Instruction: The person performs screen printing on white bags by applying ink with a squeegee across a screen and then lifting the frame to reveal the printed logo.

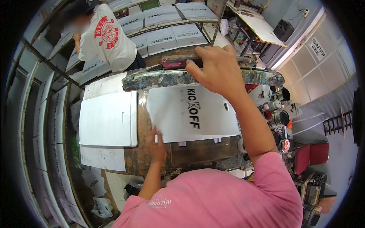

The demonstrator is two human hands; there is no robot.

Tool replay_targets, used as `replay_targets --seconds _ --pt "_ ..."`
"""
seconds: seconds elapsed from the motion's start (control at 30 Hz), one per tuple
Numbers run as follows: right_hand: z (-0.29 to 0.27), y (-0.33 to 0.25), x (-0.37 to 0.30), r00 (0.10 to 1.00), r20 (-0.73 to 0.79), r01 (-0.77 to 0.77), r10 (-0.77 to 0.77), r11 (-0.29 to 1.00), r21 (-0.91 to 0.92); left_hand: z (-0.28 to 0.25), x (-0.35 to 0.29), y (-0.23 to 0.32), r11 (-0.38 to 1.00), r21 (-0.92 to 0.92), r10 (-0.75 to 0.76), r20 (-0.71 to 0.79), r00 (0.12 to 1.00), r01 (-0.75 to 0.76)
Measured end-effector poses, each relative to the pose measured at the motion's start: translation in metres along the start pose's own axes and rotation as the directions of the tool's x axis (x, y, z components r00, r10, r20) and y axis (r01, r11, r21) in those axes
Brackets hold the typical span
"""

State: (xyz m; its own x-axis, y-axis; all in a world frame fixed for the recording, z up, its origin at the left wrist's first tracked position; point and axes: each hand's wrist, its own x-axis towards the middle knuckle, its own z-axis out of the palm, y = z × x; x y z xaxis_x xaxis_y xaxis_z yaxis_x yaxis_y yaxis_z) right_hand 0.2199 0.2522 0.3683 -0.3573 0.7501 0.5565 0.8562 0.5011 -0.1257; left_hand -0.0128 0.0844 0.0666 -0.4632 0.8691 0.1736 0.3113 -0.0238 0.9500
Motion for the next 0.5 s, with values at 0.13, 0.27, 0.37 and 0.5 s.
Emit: replay_targets --seconds 0.13,0.27,0.37,0.5 --pt "-0.001 -0.002 -0.01 1.0 0.0 0.001 -0.001 1.0 -0.012 -0.074 0.008 -0.038 0.958 0.286 0.048 -0.051 0.998 -0.032" --pt "-0.002 -0.008 -0.021 1.0 0.02 -0.017 0.018 0.999 -0.036 -0.141 0.02 -0.094 0.898 0.44 0.067 -0.146 0.987 0.004" --pt "0.004 -0.01 -0.031 0.999 -0.045 0.014 -0.014 1.0 0.002 -0.184 0.039 -0.141 0.867 0.496 0.047 -0.196 0.98 0.058" --pt "0.006 -0.017 -0.034 1.0 -0.006 0.031 -0.031 0.999 -0.023 -0.237 0.073 -0.166 0.542 0.816 -0.095 -0.179 0.979 0.202"
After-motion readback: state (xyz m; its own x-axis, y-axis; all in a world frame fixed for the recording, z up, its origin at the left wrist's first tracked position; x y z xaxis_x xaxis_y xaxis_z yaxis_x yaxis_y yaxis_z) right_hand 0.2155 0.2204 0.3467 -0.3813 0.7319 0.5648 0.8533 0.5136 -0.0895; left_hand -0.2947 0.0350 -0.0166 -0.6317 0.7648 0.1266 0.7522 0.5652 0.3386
